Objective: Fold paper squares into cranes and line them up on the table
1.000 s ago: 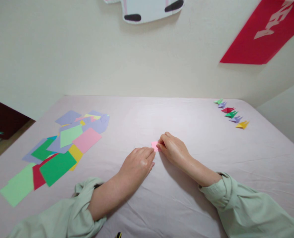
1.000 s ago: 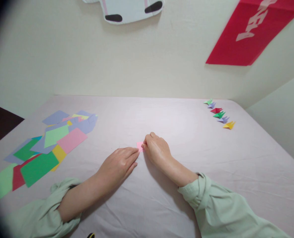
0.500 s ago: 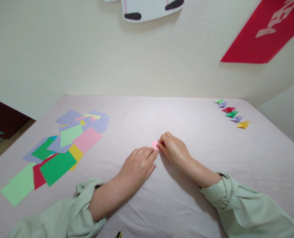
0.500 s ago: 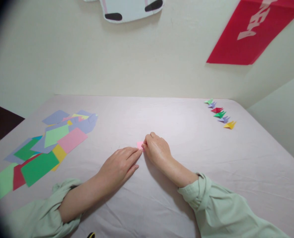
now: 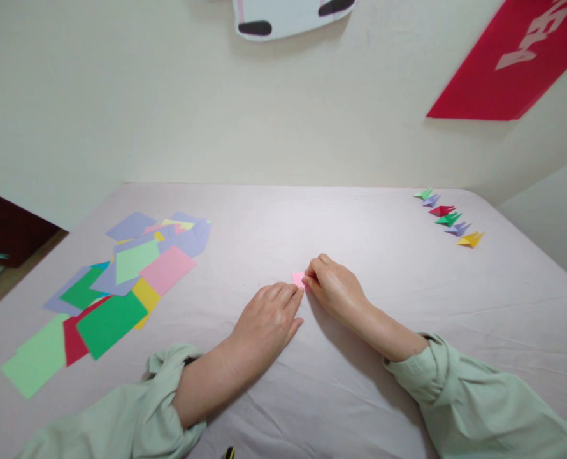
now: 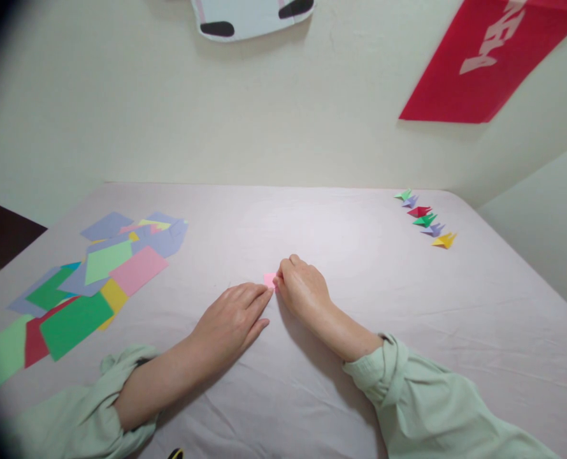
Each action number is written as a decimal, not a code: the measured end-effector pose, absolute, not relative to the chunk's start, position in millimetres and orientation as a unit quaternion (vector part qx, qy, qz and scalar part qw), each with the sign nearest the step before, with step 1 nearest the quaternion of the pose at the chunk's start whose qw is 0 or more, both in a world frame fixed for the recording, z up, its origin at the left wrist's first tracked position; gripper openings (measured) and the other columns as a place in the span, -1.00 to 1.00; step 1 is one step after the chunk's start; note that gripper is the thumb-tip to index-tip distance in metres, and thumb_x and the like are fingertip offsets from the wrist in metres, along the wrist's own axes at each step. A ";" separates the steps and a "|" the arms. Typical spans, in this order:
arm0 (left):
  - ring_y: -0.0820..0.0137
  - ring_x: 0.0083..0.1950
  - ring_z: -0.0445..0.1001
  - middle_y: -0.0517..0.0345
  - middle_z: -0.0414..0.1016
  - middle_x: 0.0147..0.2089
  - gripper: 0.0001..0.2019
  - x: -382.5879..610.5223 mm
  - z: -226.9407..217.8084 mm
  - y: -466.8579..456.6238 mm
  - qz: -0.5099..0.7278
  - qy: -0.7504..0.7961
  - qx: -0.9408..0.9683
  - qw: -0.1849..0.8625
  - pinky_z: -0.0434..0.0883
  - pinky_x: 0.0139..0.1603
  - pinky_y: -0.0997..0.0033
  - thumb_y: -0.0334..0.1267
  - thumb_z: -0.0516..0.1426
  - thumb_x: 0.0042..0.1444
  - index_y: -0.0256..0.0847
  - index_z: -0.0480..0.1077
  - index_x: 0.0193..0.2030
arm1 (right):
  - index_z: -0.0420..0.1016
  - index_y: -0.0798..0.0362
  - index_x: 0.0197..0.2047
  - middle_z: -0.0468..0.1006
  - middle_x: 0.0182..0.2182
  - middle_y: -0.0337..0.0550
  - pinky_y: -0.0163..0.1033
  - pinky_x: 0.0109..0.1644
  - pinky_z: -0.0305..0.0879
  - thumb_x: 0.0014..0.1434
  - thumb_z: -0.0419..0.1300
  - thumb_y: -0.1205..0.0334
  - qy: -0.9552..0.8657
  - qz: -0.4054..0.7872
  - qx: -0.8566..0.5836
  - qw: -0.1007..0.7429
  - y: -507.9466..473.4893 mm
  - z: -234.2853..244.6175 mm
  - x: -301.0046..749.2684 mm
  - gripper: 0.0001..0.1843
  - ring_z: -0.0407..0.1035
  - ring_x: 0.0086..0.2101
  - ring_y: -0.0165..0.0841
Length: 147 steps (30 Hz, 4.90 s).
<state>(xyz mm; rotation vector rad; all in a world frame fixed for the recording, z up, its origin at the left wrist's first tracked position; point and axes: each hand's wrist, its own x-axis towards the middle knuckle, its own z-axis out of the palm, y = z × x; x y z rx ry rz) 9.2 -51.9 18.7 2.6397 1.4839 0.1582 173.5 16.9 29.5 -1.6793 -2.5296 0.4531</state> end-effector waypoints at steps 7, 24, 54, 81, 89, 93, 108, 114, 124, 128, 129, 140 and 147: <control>0.10 0.23 0.35 -0.17 0.37 0.24 -0.56 7.4 20.6 -58.7 0.057 0.481 0.873 0.050 0.30 0.22 0.08 -0.22 0.13 0.22 -0.29 0.24 0.21 | 0.41 0.06 -0.25 0.48 -0.20 -0.06 -0.24 -0.31 0.09 0.31 0.07 0.27 -0.827 0.136 -0.544 0.038 18.5 27.3 175.6 -0.87 0.38 -0.31 -0.31; 0.13 0.27 0.27 -0.10 0.29 0.29 -0.41 5.7 8.8 -59.8 0.060 0.504 0.859 0.071 0.23 0.28 0.11 -0.15 0.15 0.21 -0.25 0.14 0.33 | 0.43 0.08 -0.24 0.48 -0.21 -0.09 -0.28 -0.28 0.11 0.31 0.07 0.27 -0.827 0.138 -0.544 0.041 17.4 27.9 175.7 -0.86 0.38 -0.29 -0.34; 0.14 0.24 0.32 -0.14 0.34 0.26 -0.55 2.2 12.5 -54.2 0.093 0.499 0.858 0.078 0.31 0.26 0.10 -0.19 0.09 0.26 -0.32 0.24 0.24 | 0.43 0.07 -0.23 0.49 -0.21 -0.10 -0.27 -0.30 0.11 0.30 0.04 0.27 -0.824 0.139 -0.547 0.040 18.1 28.7 174.6 -0.85 0.40 -0.28 -0.33; 0.17 0.29 0.27 -0.06 0.32 0.31 -0.51 7.4 8.3 -53.6 0.067 0.500 0.863 0.043 0.19 0.30 0.15 -0.14 0.07 0.27 -0.27 0.22 0.29 | 0.45 0.03 0.07 0.50 -0.13 -0.05 -0.19 -0.13 0.22 0.30 0.08 0.41 -0.887 0.059 -0.452 0.071 -23.5 19.7 195.4 -0.69 0.35 -0.18 -0.26; 0.17 0.27 0.29 -0.07 0.35 0.28 -0.53 7.0 8.3 -53.4 0.072 0.491 0.867 0.037 0.20 0.29 0.14 -0.15 0.05 0.29 -0.28 0.22 0.29 | 0.43 0.06 0.07 0.51 -0.14 -0.04 -0.18 -0.17 0.16 0.31 0.10 0.38 -0.884 -0.008 -0.467 0.017 -20.3 22.3 200.6 -0.71 0.32 -0.17 -0.24; 0.16 0.28 0.28 -0.07 0.34 0.29 -0.53 7.3 8.7 -52.9 0.071 0.496 0.864 0.041 0.20 0.28 0.14 -0.15 0.04 0.29 -0.27 0.22 0.29 | 0.40 0.10 0.12 0.51 -0.13 -0.03 -0.13 -0.19 0.15 0.29 0.08 0.41 -0.888 -0.055 -0.456 -0.015 -24.2 23.3 196.7 -0.66 0.32 -0.19 -0.20; 0.17 0.22 0.31 -0.05 0.38 0.22 -0.58 10.6 13.6 -49.6 0.074 0.497 0.863 0.051 0.26 0.25 0.11 -0.21 0.07 0.27 -0.25 0.25 0.25 | 0.29 0.11 0.24 0.50 -0.11 0.01 -0.13 -0.23 0.19 0.31 0.04 0.40 -0.901 -0.057 -0.427 -0.040 -22.4 28.9 192.1 -0.57 0.34 -0.18 -0.18; 0.16 0.23 0.32 -0.05 0.37 0.23 -0.58 10.9 11.3 -49.6 0.087 0.504 0.858 0.051 0.27 0.24 0.12 -0.22 0.08 0.25 -0.22 0.25 0.24 | 0.28 0.15 0.22 0.49 -0.12 0.03 -0.13 -0.24 0.21 0.29 0.02 0.43 -0.897 -0.055 -0.436 -0.042 -20.8 26.9 184.8 -0.57 0.33 -0.19 -0.18; 0.25 0.22 0.32 -0.02 0.39 0.20 -0.67 3.4 5.9 -44.2 0.182 0.510 0.832 0.122 0.31 0.24 0.15 -0.30 0.05 0.28 -0.21 0.33 0.16 | 0.32 0.14 0.21 0.49 -0.08 0.03 -0.11 -0.18 0.21 0.27 0.04 0.44 -0.894 -0.071 -0.441 -0.030 -35.4 22.9 194.7 -0.57 0.33 -0.16 -0.17; 0.28 0.21 0.32 0.00 0.41 0.18 -0.66 -0.3 3.3 -31.3 0.250 0.531 0.794 0.156 0.31 0.24 0.14 -0.37 0.01 0.28 -0.20 0.31 0.18 | 0.36 0.11 0.16 0.50 -0.11 0.00 -0.12 -0.18 0.20 0.28 0.06 0.43 -0.891 -0.064 -0.448 -0.020 -33.8 24.7 193.5 -0.61 0.33 -0.18 -0.18; 0.29 0.19 0.34 0.02 0.43 0.16 -0.66 -0.2 3.4 -27.6 0.259 0.529 0.791 0.167 0.31 0.24 0.14 -0.38 0.01 0.27 -0.20 0.31 0.18 | 0.37 0.11 0.16 0.50 -0.11 0.00 -0.12 -0.18 0.21 0.28 0.07 0.42 -0.891 -0.060 -0.449 -0.016 -34.0 24.8 193.0 -0.62 0.33 -0.18 -0.18; 0.34 -0.06 0.41 0.10 0.49 -0.14 -0.61 0.8 1.7 -17.3 0.331 0.502 0.759 0.250 0.37 0.03 0.27 -0.60 -0.01 0.07 -0.18 0.44 -0.05 | 0.42 0.10 0.08 0.51 -0.04 0.00 -0.12 -0.09 0.29 0.28 0.15 0.37 -0.893 0.001 -0.446 0.050 -33.2 20.9 191.3 -0.70 0.36 -0.12 -0.18; 0.35 -0.07 0.40 0.11 0.47 -0.16 -0.68 -1.6 -0.2 -23.2 0.330 0.479 0.767 0.272 0.36 0.00 0.30 -0.56 0.03 0.13 -0.17 0.45 -0.08 | 0.41 0.11 0.12 0.50 0.02 0.01 -0.09 -0.04 0.34 0.28 0.15 0.39 -0.903 0.025 -0.414 0.110 -31.4 13.4 195.6 -0.67 0.36 -0.05 -0.17</control>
